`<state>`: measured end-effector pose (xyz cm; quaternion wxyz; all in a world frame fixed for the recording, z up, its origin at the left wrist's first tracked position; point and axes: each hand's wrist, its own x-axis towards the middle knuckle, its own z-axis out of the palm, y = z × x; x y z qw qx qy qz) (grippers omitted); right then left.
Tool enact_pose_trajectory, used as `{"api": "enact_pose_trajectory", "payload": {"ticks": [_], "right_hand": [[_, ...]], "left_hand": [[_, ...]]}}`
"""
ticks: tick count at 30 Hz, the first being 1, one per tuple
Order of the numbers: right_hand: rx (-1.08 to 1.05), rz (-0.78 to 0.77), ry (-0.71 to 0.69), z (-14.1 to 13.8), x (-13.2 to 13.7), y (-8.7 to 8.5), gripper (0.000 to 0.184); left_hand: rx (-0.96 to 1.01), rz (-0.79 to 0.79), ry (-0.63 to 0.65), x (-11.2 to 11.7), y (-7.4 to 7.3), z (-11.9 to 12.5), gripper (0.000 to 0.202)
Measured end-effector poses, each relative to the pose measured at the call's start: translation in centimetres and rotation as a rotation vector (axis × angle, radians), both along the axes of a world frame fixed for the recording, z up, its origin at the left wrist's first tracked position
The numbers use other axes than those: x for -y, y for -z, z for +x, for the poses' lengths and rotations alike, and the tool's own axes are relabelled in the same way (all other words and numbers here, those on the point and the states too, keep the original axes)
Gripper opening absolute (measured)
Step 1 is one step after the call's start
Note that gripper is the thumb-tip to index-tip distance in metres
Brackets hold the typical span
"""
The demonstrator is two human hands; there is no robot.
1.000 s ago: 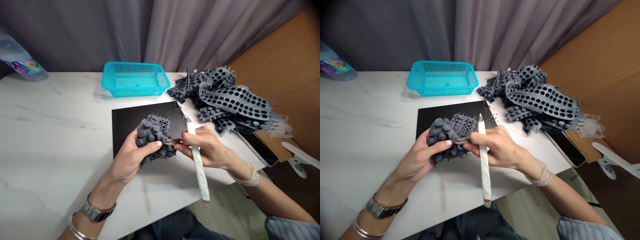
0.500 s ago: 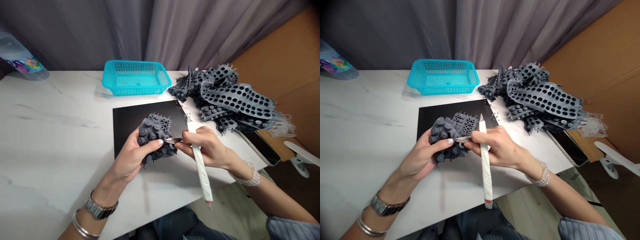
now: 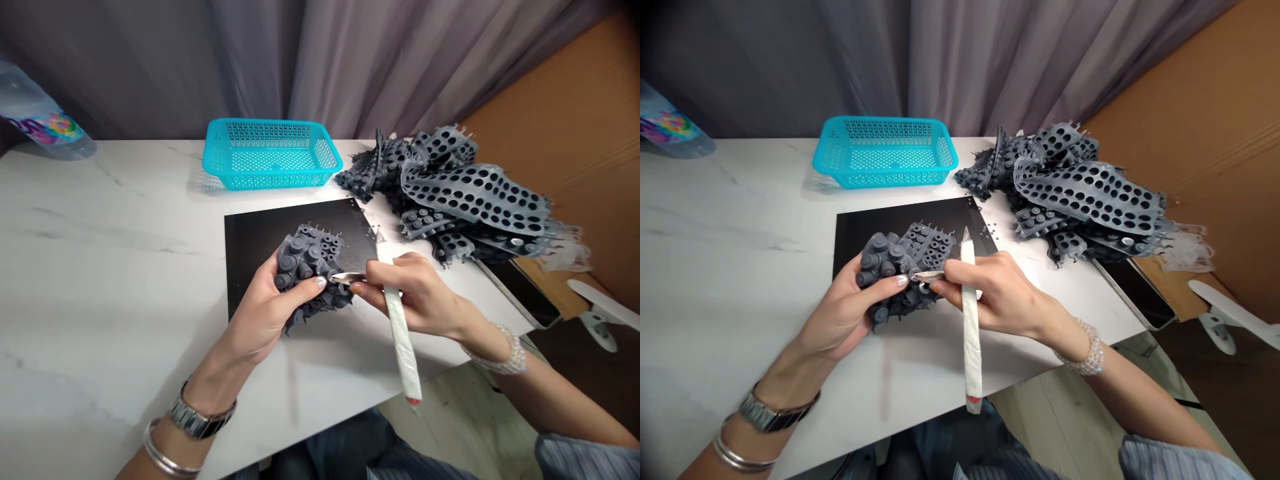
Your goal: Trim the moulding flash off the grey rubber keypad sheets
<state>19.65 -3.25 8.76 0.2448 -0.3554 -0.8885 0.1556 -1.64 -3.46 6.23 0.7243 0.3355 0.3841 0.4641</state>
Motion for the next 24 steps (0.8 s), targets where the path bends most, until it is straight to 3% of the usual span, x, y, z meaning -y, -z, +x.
{"api": "enact_pose_trajectory", "payload": {"ticks": [18, 24], "right_hand": [[-0.097, -0.041, 0.012, -0.1, 0.2, 0.2, 0.036], [-0.1, 0.063, 0.297, 2.1, 0.8, 1.3, 0.036]], "left_hand": [[-0.039, 0.036, -0.023, 0.0, -0.1, 0.0, 0.037], [0.003, -0.008, -0.046, -0.4, -0.3, 0.0, 0.035]]}}
